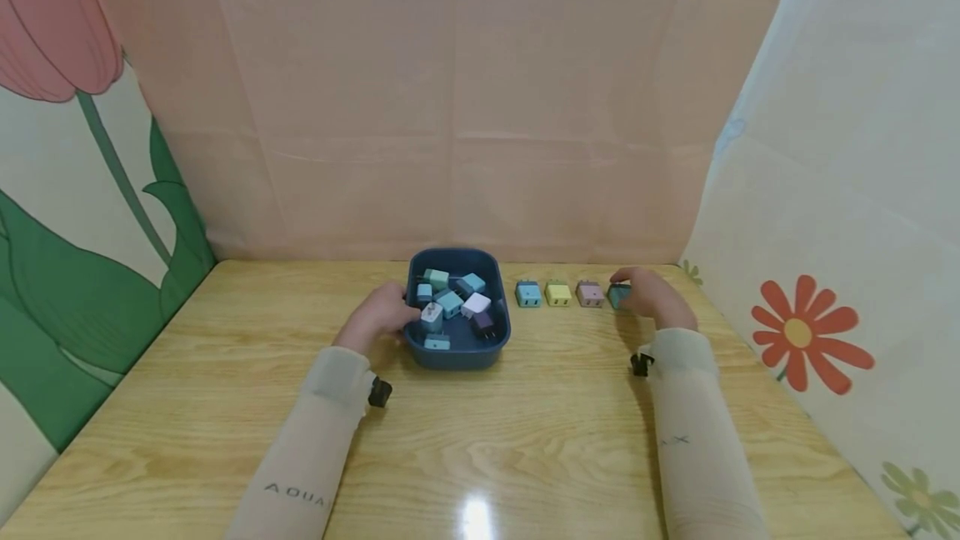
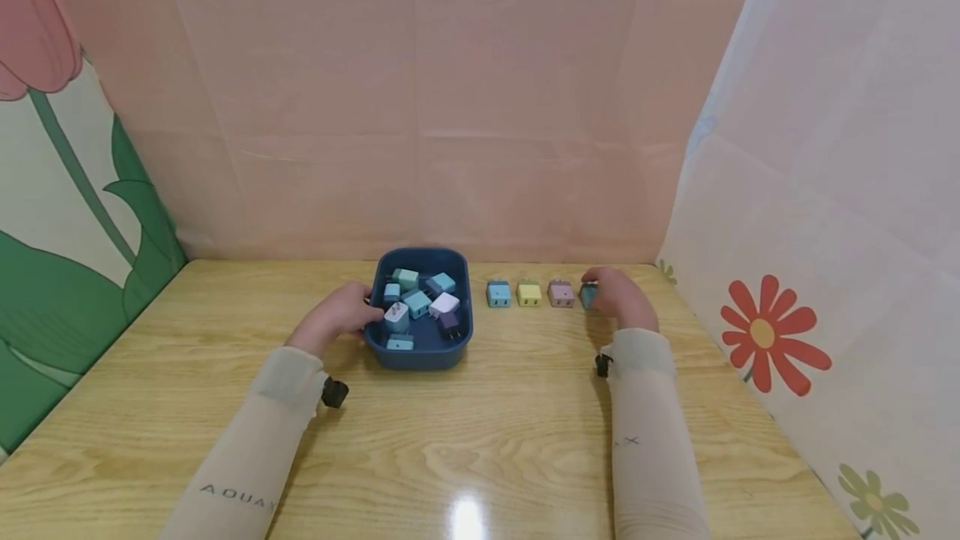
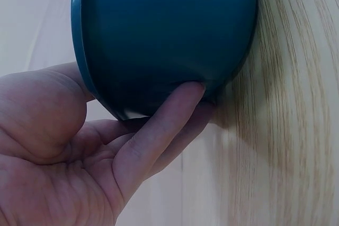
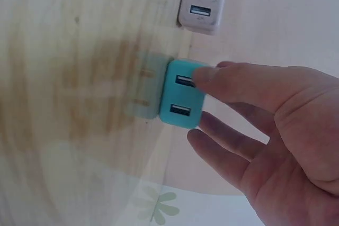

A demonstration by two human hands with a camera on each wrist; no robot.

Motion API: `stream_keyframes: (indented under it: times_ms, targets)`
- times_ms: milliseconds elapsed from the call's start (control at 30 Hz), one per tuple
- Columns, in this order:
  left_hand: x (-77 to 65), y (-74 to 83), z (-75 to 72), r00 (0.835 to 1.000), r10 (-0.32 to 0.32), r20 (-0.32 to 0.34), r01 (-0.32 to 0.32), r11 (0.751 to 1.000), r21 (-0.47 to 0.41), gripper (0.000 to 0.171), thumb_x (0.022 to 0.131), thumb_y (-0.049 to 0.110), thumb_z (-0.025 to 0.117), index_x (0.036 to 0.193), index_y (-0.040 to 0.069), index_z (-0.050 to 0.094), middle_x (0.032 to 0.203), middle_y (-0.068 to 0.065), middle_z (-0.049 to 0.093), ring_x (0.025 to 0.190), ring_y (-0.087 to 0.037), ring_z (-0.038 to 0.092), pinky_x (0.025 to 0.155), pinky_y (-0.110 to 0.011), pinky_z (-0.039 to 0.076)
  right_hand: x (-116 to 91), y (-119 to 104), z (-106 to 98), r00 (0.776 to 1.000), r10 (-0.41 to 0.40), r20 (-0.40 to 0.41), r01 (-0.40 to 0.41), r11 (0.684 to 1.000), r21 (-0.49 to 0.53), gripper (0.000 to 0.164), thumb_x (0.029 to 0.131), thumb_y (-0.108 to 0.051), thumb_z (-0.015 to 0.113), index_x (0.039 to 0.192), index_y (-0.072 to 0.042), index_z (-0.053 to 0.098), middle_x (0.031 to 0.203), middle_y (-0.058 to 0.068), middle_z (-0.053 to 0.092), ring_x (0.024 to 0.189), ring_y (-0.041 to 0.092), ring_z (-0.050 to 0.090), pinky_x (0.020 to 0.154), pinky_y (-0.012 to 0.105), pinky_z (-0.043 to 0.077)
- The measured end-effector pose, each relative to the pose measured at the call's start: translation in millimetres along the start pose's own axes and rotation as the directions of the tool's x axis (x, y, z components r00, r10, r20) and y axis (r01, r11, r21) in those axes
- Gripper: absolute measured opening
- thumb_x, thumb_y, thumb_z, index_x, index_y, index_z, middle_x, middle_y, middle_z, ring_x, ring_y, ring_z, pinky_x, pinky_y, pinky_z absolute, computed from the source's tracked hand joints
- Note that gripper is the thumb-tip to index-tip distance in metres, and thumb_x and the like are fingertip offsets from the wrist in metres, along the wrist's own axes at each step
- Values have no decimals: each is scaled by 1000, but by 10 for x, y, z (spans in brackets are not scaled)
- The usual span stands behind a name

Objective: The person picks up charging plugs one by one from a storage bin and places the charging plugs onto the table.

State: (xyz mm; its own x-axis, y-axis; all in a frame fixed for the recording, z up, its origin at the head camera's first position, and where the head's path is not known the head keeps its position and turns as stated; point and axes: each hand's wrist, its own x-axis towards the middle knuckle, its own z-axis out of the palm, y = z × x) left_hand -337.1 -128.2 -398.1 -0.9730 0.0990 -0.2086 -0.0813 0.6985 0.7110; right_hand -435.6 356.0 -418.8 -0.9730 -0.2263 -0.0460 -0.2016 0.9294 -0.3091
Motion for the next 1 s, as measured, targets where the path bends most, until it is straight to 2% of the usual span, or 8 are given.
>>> stream_keyframes:
  times_ms: [167, 333, 1000]
  targets:
    - [4, 6, -1, 1000, -8, 3, 8, 1000, -5, 31, 107, 16, 64, 129, -6, 69, 117, -21, 76, 86, -24, 75, 80, -35, 65, 8, 4, 11, 999, -23, -27, 23, 1000, -11, 49, 98, 0, 65, 146, 4, 61, 151, 37, 58, 138, 59, 55, 113, 73, 46]
    - [1, 8, -2, 1000, -11, 1, 11, 1000, -3, 30, 107, 16, 64, 129, -5, 69, 118, -21, 76, 86, -24, 75, 80, -35, 65, 2, 5, 32, 1000, 15, -20, -15, 1000, -9, 49, 101, 1, 61, 149, 1, 60, 155, 35, 55, 140, 59, 53, 114, 73, 46]
    - [9, 4, -7, 1000, -4, 10, 4, 1000, -15, 30, 107, 15, 64, 129, -5, 69, 120, -22, 76, 85, -24, 76, 77, -35, 65, 19, 45, 52, 999, 37, -24, -37, 999, -1, 48, 101, 2, 62, 149, 0, 61, 154, 36, 56, 138, 56, 56, 112, 72, 47]
